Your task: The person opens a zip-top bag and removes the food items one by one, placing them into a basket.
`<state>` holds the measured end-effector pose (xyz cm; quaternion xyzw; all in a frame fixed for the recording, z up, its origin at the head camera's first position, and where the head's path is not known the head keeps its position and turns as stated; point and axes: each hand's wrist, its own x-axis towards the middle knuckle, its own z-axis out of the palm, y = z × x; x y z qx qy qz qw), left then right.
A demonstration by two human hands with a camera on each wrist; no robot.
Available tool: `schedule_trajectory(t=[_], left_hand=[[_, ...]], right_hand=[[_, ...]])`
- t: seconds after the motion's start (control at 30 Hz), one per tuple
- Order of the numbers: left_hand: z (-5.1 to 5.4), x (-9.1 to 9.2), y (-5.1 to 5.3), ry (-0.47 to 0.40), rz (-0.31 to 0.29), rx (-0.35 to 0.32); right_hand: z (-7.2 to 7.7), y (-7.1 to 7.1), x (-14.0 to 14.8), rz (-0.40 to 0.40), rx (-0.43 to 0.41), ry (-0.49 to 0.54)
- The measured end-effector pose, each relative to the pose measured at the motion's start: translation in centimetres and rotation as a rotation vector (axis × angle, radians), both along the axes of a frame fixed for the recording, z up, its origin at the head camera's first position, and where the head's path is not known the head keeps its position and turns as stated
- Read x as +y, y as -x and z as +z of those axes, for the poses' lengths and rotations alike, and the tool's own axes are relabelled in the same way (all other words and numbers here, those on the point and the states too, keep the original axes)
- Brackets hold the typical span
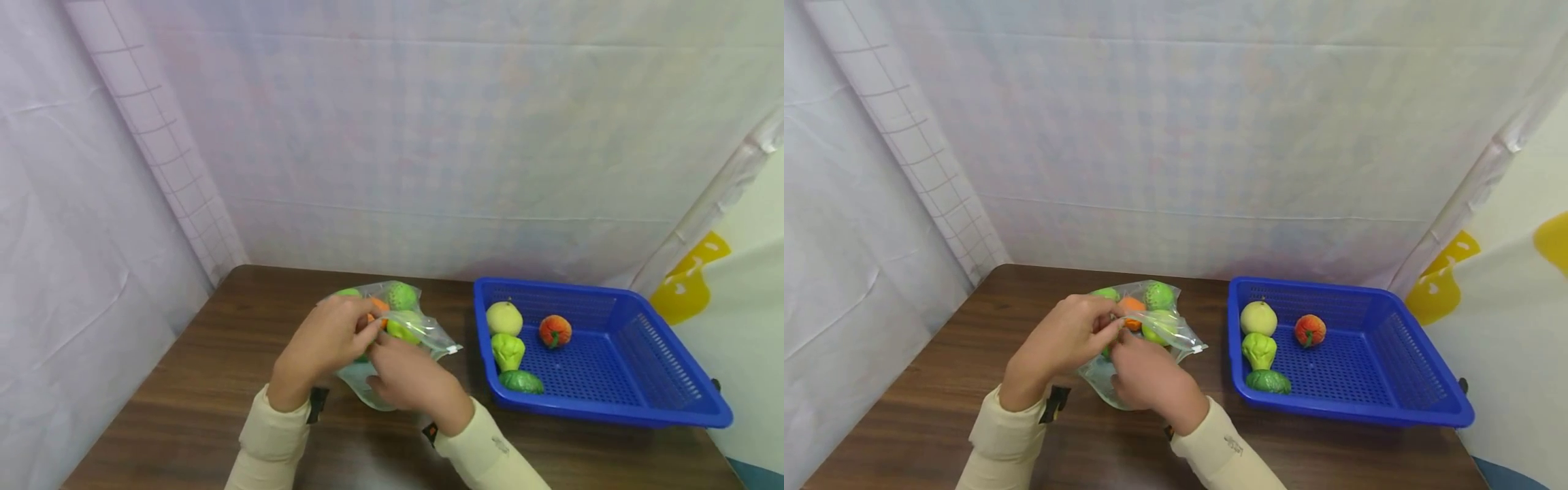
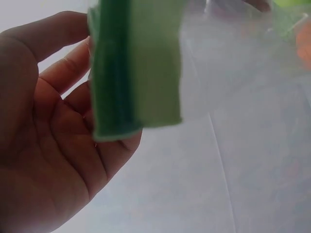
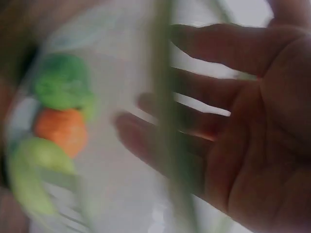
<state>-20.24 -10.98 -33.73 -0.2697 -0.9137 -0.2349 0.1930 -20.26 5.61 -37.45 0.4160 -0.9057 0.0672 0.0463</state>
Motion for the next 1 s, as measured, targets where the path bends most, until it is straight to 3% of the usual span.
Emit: schedule_trajectory(t=[0.17,0.33,0.47,0.7,1.0], left_hand=[[0.0,0.1,0.0,0.016,-0.003,0.049],[0.0,0.1,0.0,0.025,-0.004,0.055],[-0.1,0.1,0.0,0.022,0.0,0.035],[-0.1,0.2,-0.2,0.012,-0.008,0.034],[-0.1,0.4,-0.3,0.023,-0.009,0.03]], right_hand=[[-2.6,1.8,-1.4,-0.025,0.072,0.031],[-4.3,3.3,-2.5,-0.029,0.108,0.057],[-5.1,4.2,-3.1,-0.064,0.078,0.067],[-6.2,5.0,-3.7,-0.162,-0.016,-0.031],[-6.6,5.7,-4.5,-0.21,-0.081,-0.054]])
